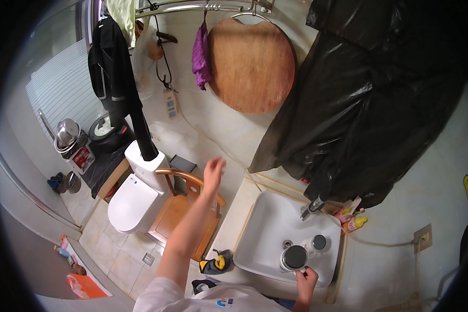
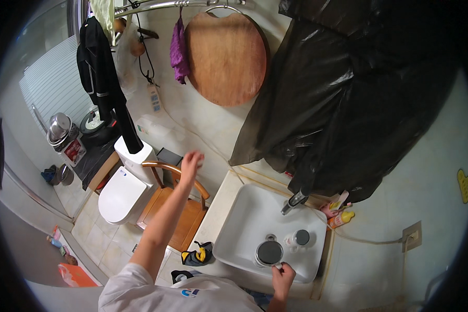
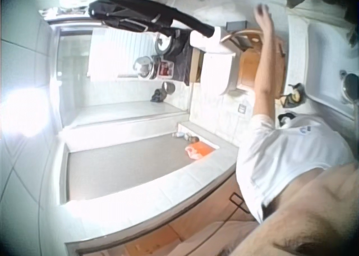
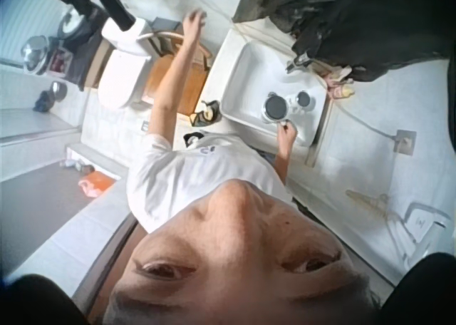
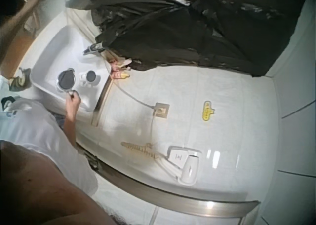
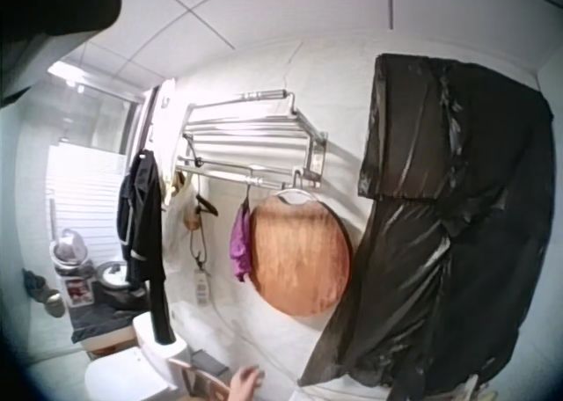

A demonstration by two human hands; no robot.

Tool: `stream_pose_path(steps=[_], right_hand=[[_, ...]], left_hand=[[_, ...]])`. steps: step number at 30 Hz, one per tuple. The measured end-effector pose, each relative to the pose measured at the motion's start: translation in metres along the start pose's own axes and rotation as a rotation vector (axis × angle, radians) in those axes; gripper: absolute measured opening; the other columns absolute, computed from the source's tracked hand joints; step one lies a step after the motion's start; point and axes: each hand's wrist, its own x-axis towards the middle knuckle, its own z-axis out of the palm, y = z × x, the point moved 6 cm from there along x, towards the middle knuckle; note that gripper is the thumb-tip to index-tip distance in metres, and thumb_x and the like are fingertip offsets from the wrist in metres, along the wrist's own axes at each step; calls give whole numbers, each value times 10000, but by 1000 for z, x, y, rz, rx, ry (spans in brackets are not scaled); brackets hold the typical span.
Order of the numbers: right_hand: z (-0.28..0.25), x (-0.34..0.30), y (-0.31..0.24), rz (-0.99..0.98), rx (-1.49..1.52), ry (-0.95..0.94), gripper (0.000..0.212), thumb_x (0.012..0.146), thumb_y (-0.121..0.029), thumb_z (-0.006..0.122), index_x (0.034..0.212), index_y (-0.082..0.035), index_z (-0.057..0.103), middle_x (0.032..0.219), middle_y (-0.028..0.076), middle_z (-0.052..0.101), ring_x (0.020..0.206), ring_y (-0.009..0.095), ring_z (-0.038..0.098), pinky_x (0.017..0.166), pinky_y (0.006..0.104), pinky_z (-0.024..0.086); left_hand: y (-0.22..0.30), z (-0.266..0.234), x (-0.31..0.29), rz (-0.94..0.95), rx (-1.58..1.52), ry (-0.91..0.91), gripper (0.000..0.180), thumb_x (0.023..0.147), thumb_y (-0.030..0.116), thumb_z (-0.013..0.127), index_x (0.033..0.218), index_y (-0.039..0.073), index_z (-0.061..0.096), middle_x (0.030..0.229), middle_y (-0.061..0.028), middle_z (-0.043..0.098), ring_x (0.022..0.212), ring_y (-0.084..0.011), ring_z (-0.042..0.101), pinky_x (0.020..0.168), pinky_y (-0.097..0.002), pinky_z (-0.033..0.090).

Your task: The person rummages through bags on the floor, picks up two mugs, and walks to the bathroom. They wash the mugs under running water in the sink, scrubbing the inside and outside surfaces.

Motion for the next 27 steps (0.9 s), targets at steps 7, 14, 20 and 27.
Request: stream_pose_path(steps=[7, 14, 20, 27], right_hand=[[-22, -21, -10, -141, -43, 197, 171, 706, -14, 639, 620, 26, 497, 521, -25, 436, 525, 38, 382, 463, 240, 310], [-34, -46, -31, -100, -185, 140, 149, 813, -121, 646, 805, 18, 594, 631, 51, 507, 626, 117, 437, 579, 316, 419], [-26, -52, -31, -68, -224, 175, 165, 790, -136, 652, 789, 14, 583, 624, 33, 480, 621, 111, 417, 572, 316, 412], [-23, -59, -37, -6, -208, 159, 170, 793, -142, 645, 788, 17, 583, 628, 10, 470, 629, 95, 414, 567, 301, 405]], left_hand=[[52, 104, 156, -334, -757, -21, 804, 765, 511, 690, 1351, 108, 315, 1294, -102, 465, 1171, -259, 475, 948, -433, 409], [103, 137, 179, -50, -998, -247, 739, 765, 478, 707, 1325, 104, 403, 1334, -72, 466, 1201, -266, 465, 1006, -436, 404], [106, 137, 174, -111, -1081, -178, 628, 763, 393, 740, 1258, 95, 494, 1257, -52, 541, 1147, -232, 513, 987, -400, 433], [105, 144, 171, -92, -1079, -217, 649, 755, 381, 751, 1269, 90, 482, 1277, -56, 527, 1159, -234, 504, 983, -397, 435]])
